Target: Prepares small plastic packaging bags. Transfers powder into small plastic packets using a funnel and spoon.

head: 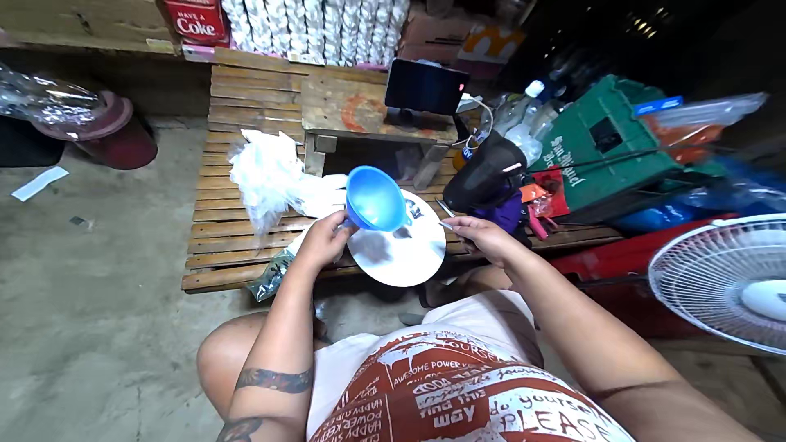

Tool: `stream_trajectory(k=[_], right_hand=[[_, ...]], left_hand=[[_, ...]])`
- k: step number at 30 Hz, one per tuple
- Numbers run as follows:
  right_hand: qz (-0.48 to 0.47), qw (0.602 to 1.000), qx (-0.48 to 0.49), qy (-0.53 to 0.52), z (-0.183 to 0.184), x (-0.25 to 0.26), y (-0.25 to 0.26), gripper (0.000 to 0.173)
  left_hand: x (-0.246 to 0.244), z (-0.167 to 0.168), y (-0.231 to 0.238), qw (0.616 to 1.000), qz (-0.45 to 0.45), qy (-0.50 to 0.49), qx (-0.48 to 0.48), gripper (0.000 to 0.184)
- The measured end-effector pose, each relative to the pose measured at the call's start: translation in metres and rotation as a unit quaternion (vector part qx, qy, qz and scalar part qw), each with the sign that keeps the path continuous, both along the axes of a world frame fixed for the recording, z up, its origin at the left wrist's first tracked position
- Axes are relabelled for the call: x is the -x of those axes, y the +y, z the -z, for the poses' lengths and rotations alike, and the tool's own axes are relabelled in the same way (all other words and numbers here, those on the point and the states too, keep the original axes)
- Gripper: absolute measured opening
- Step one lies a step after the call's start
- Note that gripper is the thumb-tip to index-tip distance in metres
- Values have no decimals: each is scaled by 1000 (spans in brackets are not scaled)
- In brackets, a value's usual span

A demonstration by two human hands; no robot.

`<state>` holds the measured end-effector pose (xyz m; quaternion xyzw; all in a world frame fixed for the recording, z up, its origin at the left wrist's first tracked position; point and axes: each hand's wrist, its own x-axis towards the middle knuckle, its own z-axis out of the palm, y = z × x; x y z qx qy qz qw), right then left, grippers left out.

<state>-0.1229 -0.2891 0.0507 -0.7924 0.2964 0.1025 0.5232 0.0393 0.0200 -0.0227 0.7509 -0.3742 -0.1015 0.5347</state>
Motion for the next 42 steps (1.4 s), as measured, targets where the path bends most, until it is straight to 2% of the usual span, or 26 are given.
stream_trajectory(k=[3,7,9,10,11,14,16,18,20,22,25,30,33,37,42], right_hand=[[12,998,16,-63,-21,-5,4,29],[15,992,8,-124,-46,-11,26,29],[-13,984,52,-168,-49,-11,41,29],[-40,974,105,-199,-46,-11,47,29],[-78,952,180,-236,-42,-11,51,31],[-154,843,397,-329,-30,-14,61,35],[-164,809,448,-342,-26,-16,65,41],[-166,803,453,-350,-25,-17,65,43],[-144,816,421,-369,-22,-18,63,40],[-100,859,341,-367,-23,-17,60,34],[-22,918,209,-337,-19,-16,45,36],[81,964,77,-241,-4,-4,25,31],[45,987,68,-140,15,7,19,32],[-36,996,75,-39,53,25,22,35],[-91,995,50,7,81,39,37,38]], left_hand=[[-5,8,-4,998,22,15,-51,28],[-7,11,-7,997,17,28,-63,27],[-7,12,-7,998,14,29,-52,27],[-7,12,-8,999,13,33,-38,27],[-6,10,-8,999,13,38,-21,27],[-3,5,-8,998,9,42,38,26],[-3,4,-8,998,4,39,55,26],[-3,3,-8,997,5,39,60,25],[-4,5,-8,997,8,45,63,26],[-6,9,-9,996,2,64,59,27],[-10,9,-10,994,-19,95,60,30],[-4,-1,-10,988,-48,116,93,35],[-4,-2,-11,985,-65,120,104,36],[1,-7,-10,985,-68,97,125,34],[4,-2,-11,977,-90,105,163,34]])
